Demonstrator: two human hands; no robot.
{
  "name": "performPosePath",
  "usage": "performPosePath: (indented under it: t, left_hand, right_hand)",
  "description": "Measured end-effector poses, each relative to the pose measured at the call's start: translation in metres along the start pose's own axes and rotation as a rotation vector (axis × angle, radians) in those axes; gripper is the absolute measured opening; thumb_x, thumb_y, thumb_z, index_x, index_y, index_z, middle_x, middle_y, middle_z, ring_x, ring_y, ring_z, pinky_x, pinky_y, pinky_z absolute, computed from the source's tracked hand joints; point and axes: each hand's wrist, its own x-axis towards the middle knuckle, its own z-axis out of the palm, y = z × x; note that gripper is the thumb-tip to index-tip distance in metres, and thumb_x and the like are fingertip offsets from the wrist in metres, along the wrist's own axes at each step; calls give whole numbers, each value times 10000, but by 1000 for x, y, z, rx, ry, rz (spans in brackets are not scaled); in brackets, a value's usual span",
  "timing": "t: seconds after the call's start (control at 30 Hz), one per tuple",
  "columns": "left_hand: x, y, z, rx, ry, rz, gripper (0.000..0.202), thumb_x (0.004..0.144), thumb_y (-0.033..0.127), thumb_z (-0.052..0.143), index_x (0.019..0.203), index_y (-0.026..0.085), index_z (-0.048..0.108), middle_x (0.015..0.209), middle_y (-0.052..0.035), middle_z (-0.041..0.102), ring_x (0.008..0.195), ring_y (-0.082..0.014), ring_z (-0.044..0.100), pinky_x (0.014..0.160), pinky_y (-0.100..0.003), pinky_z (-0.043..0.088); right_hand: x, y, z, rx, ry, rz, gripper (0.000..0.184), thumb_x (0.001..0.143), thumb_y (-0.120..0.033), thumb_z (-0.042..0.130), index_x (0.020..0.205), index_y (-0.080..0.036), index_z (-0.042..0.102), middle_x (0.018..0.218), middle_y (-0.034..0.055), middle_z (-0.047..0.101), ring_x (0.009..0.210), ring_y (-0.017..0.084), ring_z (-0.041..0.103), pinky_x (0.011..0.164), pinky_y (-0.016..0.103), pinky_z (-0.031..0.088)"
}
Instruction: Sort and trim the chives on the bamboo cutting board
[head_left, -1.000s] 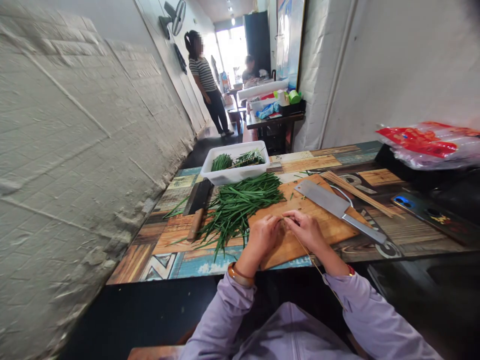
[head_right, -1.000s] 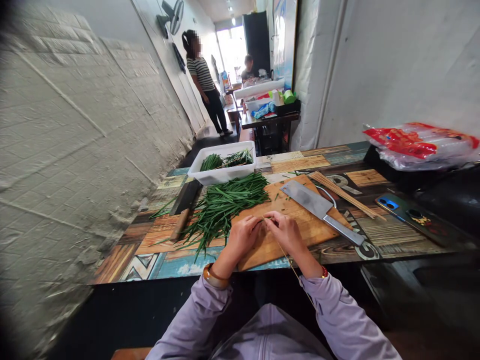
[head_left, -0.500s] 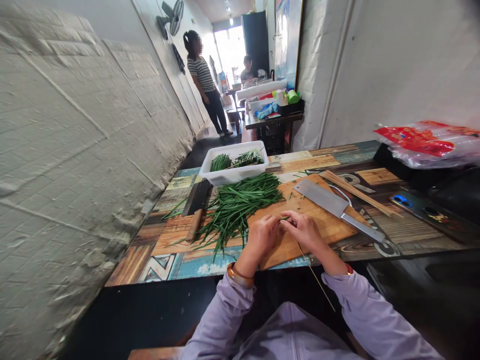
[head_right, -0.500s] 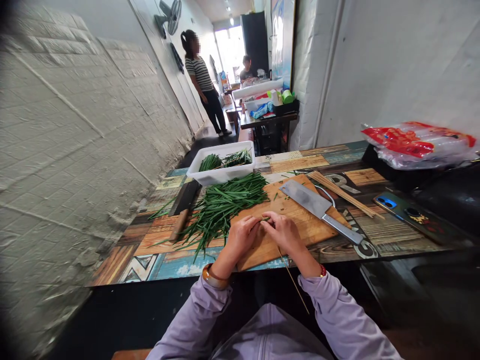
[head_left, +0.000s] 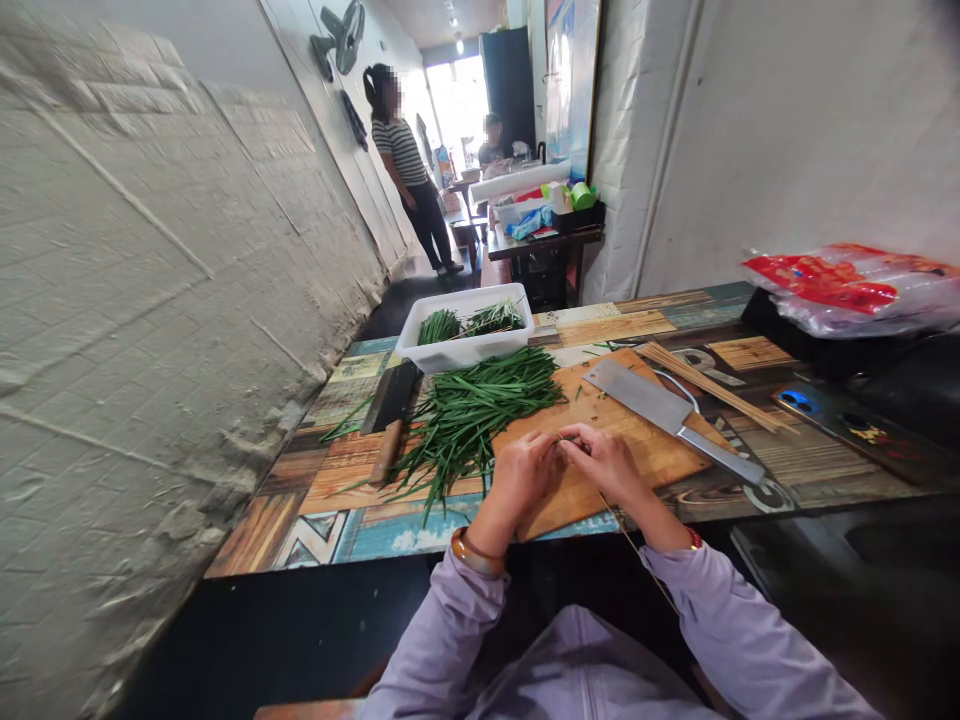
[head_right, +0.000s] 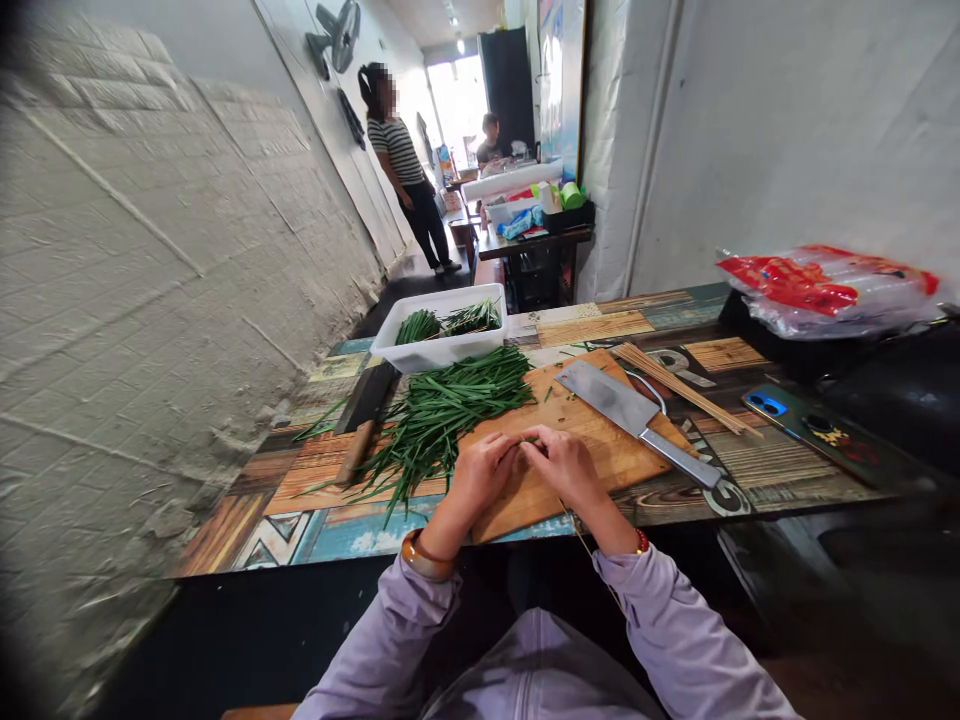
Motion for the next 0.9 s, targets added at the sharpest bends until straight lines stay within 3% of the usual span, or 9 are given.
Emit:
performPosePath:
  t: [0.57,0.9]
  left_hand:
    - [2,-4,3,46,11,35,218,1000,210,518,1019,183,733,807,-51,676,700,-135,642,608,-209,419]
    - [2,-2,3,7,33,27,227,1008,223,510,1023,181,732,852,-61,706,737,-152,668,640,-228,457]
  right_hand:
    - [2,-5,3,148,-14,115,282,908,-359,555,1047,-191,734,733,34,748,697,193,703,646,281,448]
    - [1,-4,6,105,11,88,289,916,-363,546,1050,-190,734,782,46,756,710,195,691,651,286,449]
